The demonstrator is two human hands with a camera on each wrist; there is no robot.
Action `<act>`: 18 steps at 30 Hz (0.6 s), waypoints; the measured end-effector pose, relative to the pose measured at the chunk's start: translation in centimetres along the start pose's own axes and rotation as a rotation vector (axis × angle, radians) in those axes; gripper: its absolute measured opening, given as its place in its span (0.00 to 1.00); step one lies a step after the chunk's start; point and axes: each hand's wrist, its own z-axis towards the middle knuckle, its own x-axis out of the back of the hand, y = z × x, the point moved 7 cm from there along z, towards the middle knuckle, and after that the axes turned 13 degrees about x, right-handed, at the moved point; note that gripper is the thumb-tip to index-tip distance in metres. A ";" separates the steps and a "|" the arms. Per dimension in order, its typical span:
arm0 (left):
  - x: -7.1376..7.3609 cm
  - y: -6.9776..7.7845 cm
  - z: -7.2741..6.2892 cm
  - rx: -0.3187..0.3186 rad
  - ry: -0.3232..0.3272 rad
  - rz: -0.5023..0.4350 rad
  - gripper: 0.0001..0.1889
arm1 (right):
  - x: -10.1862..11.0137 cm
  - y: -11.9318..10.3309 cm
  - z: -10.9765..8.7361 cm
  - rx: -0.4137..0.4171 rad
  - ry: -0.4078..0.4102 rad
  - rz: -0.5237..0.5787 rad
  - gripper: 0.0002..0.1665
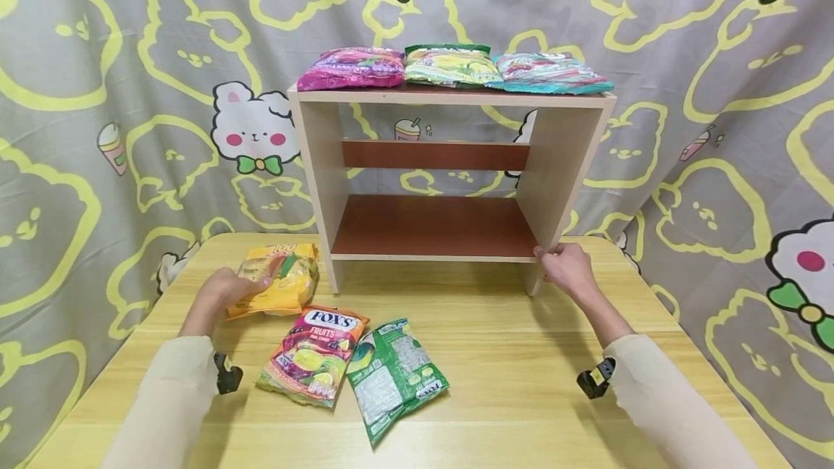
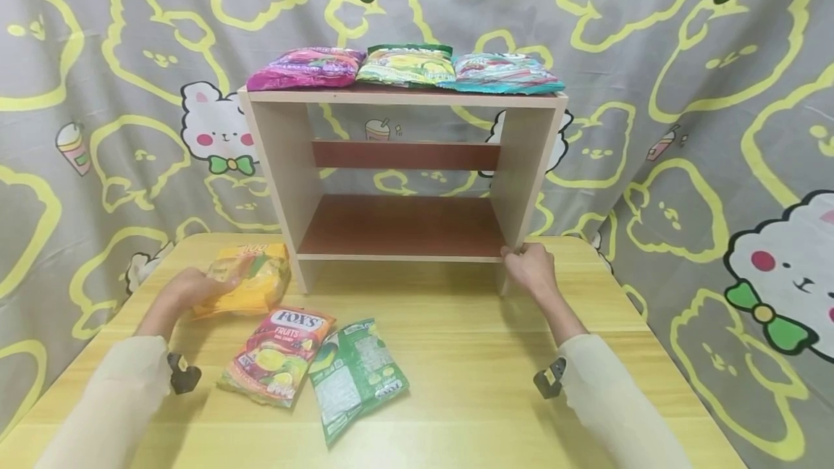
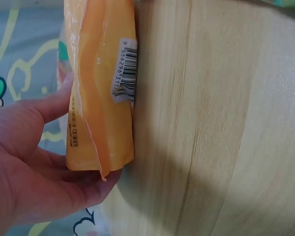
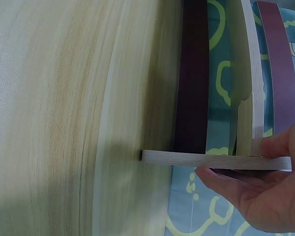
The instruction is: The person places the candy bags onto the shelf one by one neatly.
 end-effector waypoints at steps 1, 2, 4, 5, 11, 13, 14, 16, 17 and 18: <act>-0.1 -0.2 0.2 0.018 -0.014 -0.008 0.50 | 0.0 0.0 0.0 0.000 0.000 0.000 0.27; -0.2 -0.3 0.4 0.030 -0.030 -0.018 0.51 | 0.0 0.0 0.0 0.001 0.001 0.003 0.27; -0.3 -0.5 0.6 0.049 -0.039 -0.032 0.52 | 0.0 0.1 0.0 0.002 0.005 0.007 0.27; -0.3 -0.5 0.6 0.053 -0.042 -0.036 0.52 | 0.0 0.1 0.0 0.001 0.005 0.006 0.27; -0.1 -0.1 -0.1 0.054 -0.021 -0.008 0.52 | 0.0 0.3 0.1 -0.001 0.007 -0.001 0.27; -0.1 0.0 -0.2 0.048 -0.012 -0.007 0.52 | 0.1 0.3 0.2 0.000 0.009 -0.002 0.26; -0.1 0.1 -0.3 0.046 -0.008 -0.008 0.51 | 0.1 0.3 0.2 0.001 0.010 -0.003 0.26; -0.1 0.1 -0.4 0.049 0.000 -0.020 0.51 | 0.1 0.3 0.2 -0.002 0.012 -0.005 0.26; -0.2 0.2 -0.4 0.048 -0.002 -0.031 0.51 | 0.1 0.3 0.2 -0.004 0.012 -0.003 0.26; -0.2 0.2 -0.4 0.048 -0.012 -0.048 0.52 | 0.1 0.2 0.2 -0.005 0.009 -0.003 0.26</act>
